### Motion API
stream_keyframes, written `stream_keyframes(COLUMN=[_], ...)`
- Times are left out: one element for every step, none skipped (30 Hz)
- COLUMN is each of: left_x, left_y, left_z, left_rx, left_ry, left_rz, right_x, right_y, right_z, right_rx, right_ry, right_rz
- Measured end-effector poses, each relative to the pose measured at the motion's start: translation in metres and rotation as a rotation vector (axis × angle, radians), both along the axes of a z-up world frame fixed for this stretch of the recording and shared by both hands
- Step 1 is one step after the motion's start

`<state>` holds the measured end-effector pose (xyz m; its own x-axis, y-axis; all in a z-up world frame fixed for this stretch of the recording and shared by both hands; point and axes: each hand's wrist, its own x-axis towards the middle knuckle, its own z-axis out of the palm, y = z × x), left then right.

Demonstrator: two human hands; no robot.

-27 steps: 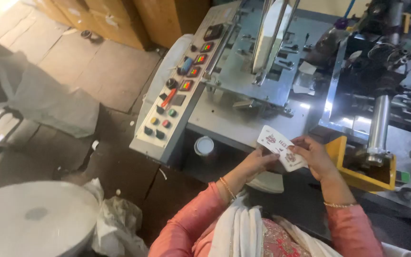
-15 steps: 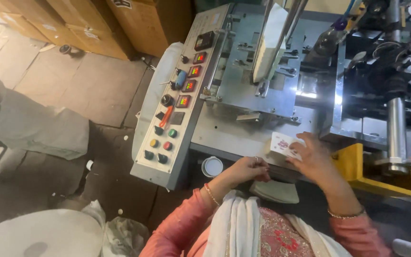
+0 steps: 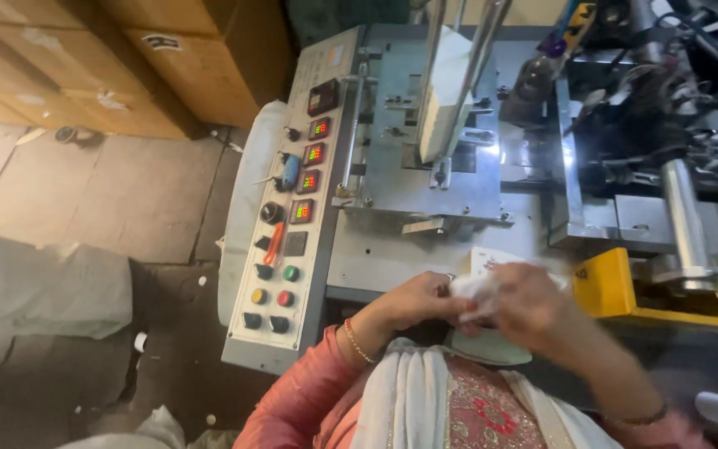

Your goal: Manual sorting and preparation of paper cup blanks followed by organizing finished cups into a collection box.

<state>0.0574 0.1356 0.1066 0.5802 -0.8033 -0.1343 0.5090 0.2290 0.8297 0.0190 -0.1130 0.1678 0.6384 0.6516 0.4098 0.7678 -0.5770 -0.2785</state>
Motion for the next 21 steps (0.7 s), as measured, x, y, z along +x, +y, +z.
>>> stream_keyframes(left_x=[-0.001,-0.003,-0.005,-0.007,-0.009,-0.015,-0.018,-0.020,-0.022,-0.018,-0.015,-0.013,-0.012,-0.012,-0.011,-0.016,-0.021,-0.023,-0.029,-0.037,-0.046], left_y=[0.000,0.000,0.000,-0.002,-0.003,-0.002,-0.001,0.001,0.003,0.001,-0.001,-0.001,-0.005,-0.008,-0.012,-0.011,-0.011,-0.011,-0.009,-0.008,-0.007], left_z=[0.003,0.005,0.008,0.004,-0.001,-0.005,-0.004,-0.004,-0.002,0.010,0.022,0.034,0.035,0.035,0.035,0.029,0.022,0.016,0.014,0.011,0.008], left_rx=[0.002,0.157,0.309,0.305,0.395,0.486,0.484,0.446,0.404,0.403,0.415,0.428,0.430,0.527,0.619,0.620,0.585,0.549,0.551,0.468,0.381], left_ry=[0.000,-0.188,-0.378,-0.382,-0.598,-0.809,-0.808,-0.962,-1.114,-1.117,-1.008,-0.894,-0.892,-0.807,-0.719,-0.717,-0.764,-0.817,-0.822,-0.812,-0.800], left_rz=[-0.015,-0.053,-0.091,-0.098,-0.097,-0.094,-0.099,-0.093,-0.088,-0.086,-0.158,-0.229,-0.227,-0.377,-0.528,-0.527,-0.457,-0.386,-0.385,-0.213,-0.043], right_x=[-0.006,-0.011,-0.017,-0.015,-0.014,-0.015,-0.015,-0.015,-0.015,-0.015,-0.016,-0.018,-0.022,-0.026,-0.030,-0.033,-0.037,-0.038,-0.035,-0.034,-0.033], right_y=[0.002,0.004,0.006,0.002,-0.001,-0.004,-0.006,-0.008,-0.009,-0.011,-0.012,-0.013,-0.006,0.002,0.009,0.010,0.011,0.011,0.015,0.018,0.020], right_z=[-0.003,-0.006,-0.009,-0.003,0.002,0.007,-0.007,-0.022,-0.036,-0.036,-0.037,-0.038,-0.018,0.001,0.019,0.021,0.023,0.026,0.019,0.013,0.006], right_rx=[0.002,0.021,0.041,0.039,0.115,0.194,0.195,0.054,-0.090,-0.092,-0.250,-0.403,-0.403,-0.431,-0.458,-0.458,-0.368,-0.278,-0.278,-0.223,-0.167], right_ry=[0.000,0.040,0.079,0.076,0.186,0.301,0.303,0.530,0.756,0.753,0.612,0.471,0.472,0.392,0.311,0.312,0.160,0.002,-0.003,0.103,0.209], right_rz=[-0.015,0.018,0.050,0.042,-0.024,-0.088,-0.093,-0.098,-0.102,-0.102,-0.060,-0.016,-0.013,0.120,0.254,0.256,0.254,0.245,0.244,0.174,0.102])
